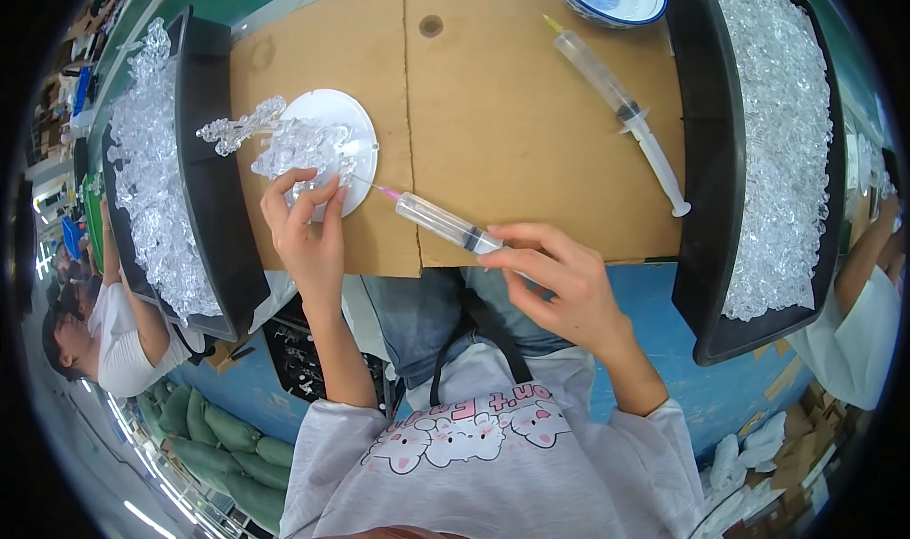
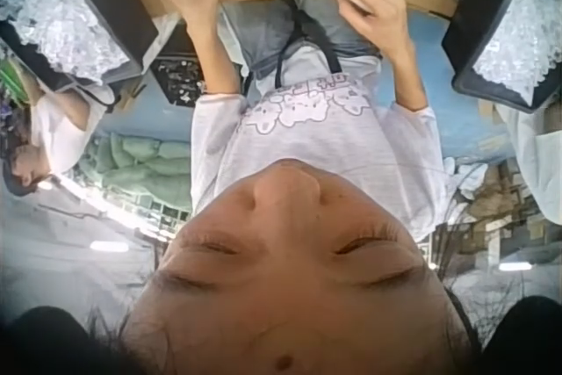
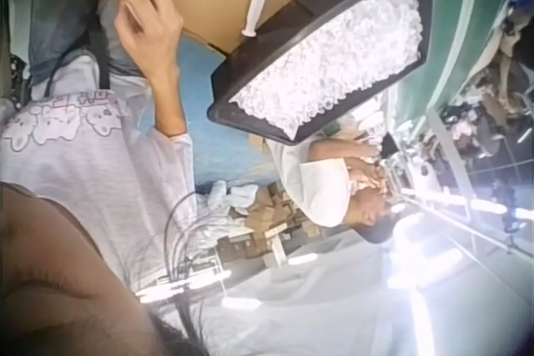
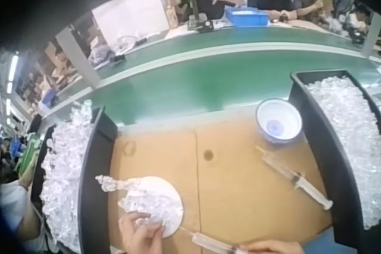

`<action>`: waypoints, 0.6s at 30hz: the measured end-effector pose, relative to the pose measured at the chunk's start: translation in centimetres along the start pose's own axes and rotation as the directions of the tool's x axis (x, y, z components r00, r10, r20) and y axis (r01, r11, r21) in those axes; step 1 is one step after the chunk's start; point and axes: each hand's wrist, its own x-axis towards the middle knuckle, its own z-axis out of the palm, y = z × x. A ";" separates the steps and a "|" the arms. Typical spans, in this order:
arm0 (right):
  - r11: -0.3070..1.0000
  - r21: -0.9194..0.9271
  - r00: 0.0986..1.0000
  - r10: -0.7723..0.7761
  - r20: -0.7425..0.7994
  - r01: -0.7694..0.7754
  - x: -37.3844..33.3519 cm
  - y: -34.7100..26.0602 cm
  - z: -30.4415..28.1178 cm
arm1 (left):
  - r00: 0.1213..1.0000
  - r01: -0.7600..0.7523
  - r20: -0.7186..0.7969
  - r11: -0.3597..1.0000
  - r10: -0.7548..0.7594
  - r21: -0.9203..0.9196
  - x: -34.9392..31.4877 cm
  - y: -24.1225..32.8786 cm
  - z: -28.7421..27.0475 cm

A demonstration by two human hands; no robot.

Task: Assembling plastic decorative crosses and snowflakes onto circular bases using a glue syringe.

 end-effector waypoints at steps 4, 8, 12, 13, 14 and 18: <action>1.000 -0.015 1.000 0.008 0.007 -0.008 0.2 -0.5 -0.1 | 0.999 -0.032 -0.005 0.999 0.033 0.005 0.0 -0.4 -0.1; 0.998 -0.044 0.999 0.043 0.010 -0.042 0.5 -1.3 -0.2 | 1.000 0.012 -0.008 0.999 -0.012 -0.044 -0.1 -0.3 0.0; 0.991 -0.119 0.997 0.068 0.033 -0.064 1.0 -2.5 -0.7 | 0.999 0.047 0.010 0.996 -0.046 -0.080 -0.1 0.0 -0.1; 0.991 -0.122 0.997 0.068 0.033 -0.063 1.2 -2.9 -0.8 | 0.998 0.069 0.018 0.993 -0.068 -0.100 -0.1 0.0 -0.2; 0.988 -0.139 0.996 0.080 0.042 -0.074 1.4 -3.4 -1.0 | 0.998 0.070 0.017 0.992 -0.069 -0.102 -0.1 -0.1 -0.1; 0.976 -0.188 0.990 0.129 0.066 -0.114 1.7 -4.5 -1.2 | 0.998 0.067 0.026 0.993 -0.064 -0.096 -0.3 -0.5 -0.3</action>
